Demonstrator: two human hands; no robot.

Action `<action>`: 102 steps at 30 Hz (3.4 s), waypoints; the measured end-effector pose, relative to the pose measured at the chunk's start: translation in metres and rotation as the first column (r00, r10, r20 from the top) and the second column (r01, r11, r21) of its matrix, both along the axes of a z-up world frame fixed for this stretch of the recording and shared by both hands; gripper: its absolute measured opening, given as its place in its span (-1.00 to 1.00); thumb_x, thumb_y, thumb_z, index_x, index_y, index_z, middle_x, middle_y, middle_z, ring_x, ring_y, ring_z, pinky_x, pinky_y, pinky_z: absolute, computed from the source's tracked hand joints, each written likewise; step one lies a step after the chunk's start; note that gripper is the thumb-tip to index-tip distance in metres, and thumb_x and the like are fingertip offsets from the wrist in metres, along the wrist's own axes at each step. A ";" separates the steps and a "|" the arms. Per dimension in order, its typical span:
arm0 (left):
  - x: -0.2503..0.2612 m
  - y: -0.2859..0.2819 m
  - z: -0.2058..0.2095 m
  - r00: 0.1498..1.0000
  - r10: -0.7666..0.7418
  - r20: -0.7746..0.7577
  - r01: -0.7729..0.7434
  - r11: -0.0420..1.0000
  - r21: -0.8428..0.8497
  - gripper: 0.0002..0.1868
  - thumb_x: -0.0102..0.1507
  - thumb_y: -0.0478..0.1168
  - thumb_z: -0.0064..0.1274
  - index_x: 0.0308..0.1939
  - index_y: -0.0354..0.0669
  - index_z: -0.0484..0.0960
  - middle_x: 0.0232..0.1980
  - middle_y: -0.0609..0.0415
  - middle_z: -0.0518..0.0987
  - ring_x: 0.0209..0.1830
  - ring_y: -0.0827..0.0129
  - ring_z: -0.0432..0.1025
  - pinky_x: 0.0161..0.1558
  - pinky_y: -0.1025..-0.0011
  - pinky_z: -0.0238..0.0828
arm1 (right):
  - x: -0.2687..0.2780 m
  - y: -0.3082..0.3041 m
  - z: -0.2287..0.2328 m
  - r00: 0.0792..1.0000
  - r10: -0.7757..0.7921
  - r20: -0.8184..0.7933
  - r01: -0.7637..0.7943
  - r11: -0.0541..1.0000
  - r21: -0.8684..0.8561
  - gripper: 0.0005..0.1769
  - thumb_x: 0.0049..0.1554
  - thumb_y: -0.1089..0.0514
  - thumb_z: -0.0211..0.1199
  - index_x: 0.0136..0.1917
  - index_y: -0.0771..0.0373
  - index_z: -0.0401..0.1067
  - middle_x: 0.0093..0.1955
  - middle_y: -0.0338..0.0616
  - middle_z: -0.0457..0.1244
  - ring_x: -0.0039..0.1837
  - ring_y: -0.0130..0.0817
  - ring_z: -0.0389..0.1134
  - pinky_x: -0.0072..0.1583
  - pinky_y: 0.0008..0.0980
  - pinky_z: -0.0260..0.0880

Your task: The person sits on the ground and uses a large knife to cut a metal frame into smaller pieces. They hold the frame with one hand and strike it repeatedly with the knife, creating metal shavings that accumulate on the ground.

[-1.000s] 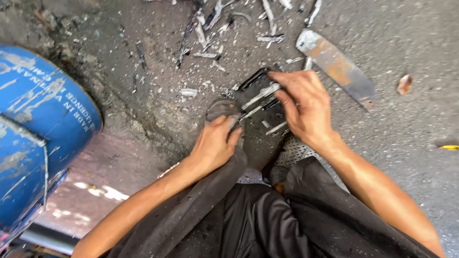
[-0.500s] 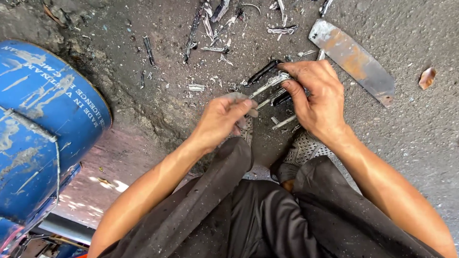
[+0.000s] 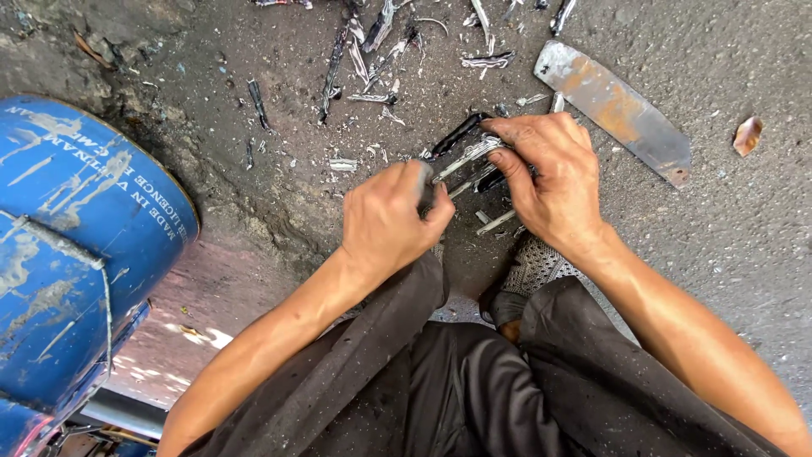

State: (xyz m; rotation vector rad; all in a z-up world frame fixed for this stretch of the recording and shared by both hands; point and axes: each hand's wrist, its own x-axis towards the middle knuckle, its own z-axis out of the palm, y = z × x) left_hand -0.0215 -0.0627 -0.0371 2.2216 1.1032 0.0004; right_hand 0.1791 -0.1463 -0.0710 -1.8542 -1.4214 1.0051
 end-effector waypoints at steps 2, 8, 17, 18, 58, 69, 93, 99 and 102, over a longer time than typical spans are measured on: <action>0.001 -0.003 -0.002 0.998 -0.058 -0.028 0.060 0.995 0.082 -0.77 0.22 -0.19 0.18 -0.39 -0.24 0.50 -0.54 0.02 0.48 -0.60 0.25 0.44 -0.57 0.27 0.39 | 0.000 0.000 0.000 1.000 -0.003 0.012 0.003 1.000 0.002 -0.72 0.25 0.22 0.39 0.24 0.22 0.57 0.17 -0.11 0.40 0.19 -0.15 0.36 0.25 -0.19 0.28; 0.003 -0.007 -0.008 0.983 -0.155 -0.103 0.171 0.970 0.170 -0.70 0.27 -0.19 0.18 -0.47 -0.17 0.42 -0.55 0.05 0.47 -0.59 0.25 0.45 -0.58 0.26 0.41 | -0.002 0.002 0.005 0.999 0.014 0.053 -0.014 1.000 -0.014 -0.70 0.24 0.20 0.37 0.25 0.23 0.55 0.16 -0.12 0.40 0.18 -0.14 0.35 0.22 -0.17 0.26; -0.005 -0.017 -0.013 0.978 -0.197 -0.064 0.207 0.935 0.288 -0.78 0.27 -0.23 0.10 -0.39 -0.14 0.38 -0.49 0.08 0.40 -0.51 0.29 0.45 -0.48 0.31 0.44 | 0.051 -0.033 0.007 0.979 -0.040 0.201 0.025 0.997 0.080 -0.70 0.30 0.29 0.39 0.28 0.31 0.44 0.27 0.01 0.34 0.29 -0.08 0.35 0.33 -0.13 0.37; -0.005 -0.018 -0.015 0.979 -0.191 -0.068 0.202 0.934 0.295 -0.78 0.27 -0.24 0.09 -0.39 -0.14 0.37 -0.49 0.10 0.39 -0.51 0.29 0.45 -0.48 0.32 0.44 | 0.065 -0.037 0.010 0.927 -0.037 0.373 -0.011 0.992 0.125 -0.70 0.30 0.32 0.41 0.25 0.33 0.41 0.25 0.01 0.33 0.24 -0.05 0.33 0.26 -0.14 0.35; -0.058 -0.058 -0.021 0.989 0.147 0.028 -0.137 0.964 -0.230 -0.78 0.23 -0.22 0.24 -0.09 -0.22 0.67 -0.17 0.01 0.51 -0.11 0.07 0.43 -0.15 0.15 0.40 | 0.012 0.005 0.022 0.885 0.362 0.292 -0.360 0.931 -0.063 -0.57 0.28 -0.06 0.38 -0.18 0.24 0.28 -0.34 -0.07 0.19 -0.33 -0.07 0.26 -0.27 -0.11 0.24; -0.059 -0.059 -0.026 0.987 0.133 0.094 -0.107 0.965 -0.241 -0.83 0.22 -0.32 0.22 -0.12 -0.27 0.66 -0.15 0.00 0.54 -0.08 0.06 0.44 -0.06 0.18 0.43 | -0.018 0.008 0.010 0.914 0.299 0.274 -0.287 0.954 -0.085 -0.53 0.24 -0.07 0.40 -0.21 0.25 0.24 -0.36 -0.05 0.20 -0.39 -0.07 0.25 -0.34 -0.11 0.19; -0.067 -0.074 -0.039 0.968 0.218 0.125 -0.192 0.962 -0.195 -0.76 0.17 -0.31 0.26 -0.09 -0.18 0.65 -0.02 0.00 0.61 0.02 0.12 0.52 0.03 0.24 0.49 | -0.031 -0.006 0.019 0.939 0.329 0.102 -0.321 0.943 -0.087 -0.68 0.26 0.01 0.32 -0.24 0.19 0.36 -0.43 -0.07 0.24 -0.44 -0.18 0.26 -0.40 -0.13 0.24; -0.051 -0.040 -0.017 0.920 0.389 0.051 -0.309 0.799 -0.516 -0.64 0.33 -0.11 0.24 0.16 -0.17 0.64 -0.04 0.04 0.65 -0.14 0.36 0.59 -0.13 0.39 0.54 | 0.047 0.002 0.027 0.988 -0.086 0.131 0.091 0.995 -0.029 -0.69 0.47 0.26 0.33 -0.08 0.36 0.29 -0.26 -0.05 0.28 -0.26 -0.38 0.28 -0.19 -0.35 0.34; -0.038 -0.019 -0.014 0.906 0.423 0.005 -0.349 0.753 -0.558 -0.62 0.36 -0.08 0.14 0.20 -0.14 0.61 -0.09 0.06 0.66 -0.25 0.39 0.55 -0.21 0.42 0.54 | 0.059 -0.009 0.028 0.987 -0.090 0.136 0.100 0.993 -0.062 -0.61 0.41 0.26 0.37 -0.13 0.36 0.20 -0.28 -0.04 0.23 -0.23 -0.41 0.24 -0.20 -0.38 0.27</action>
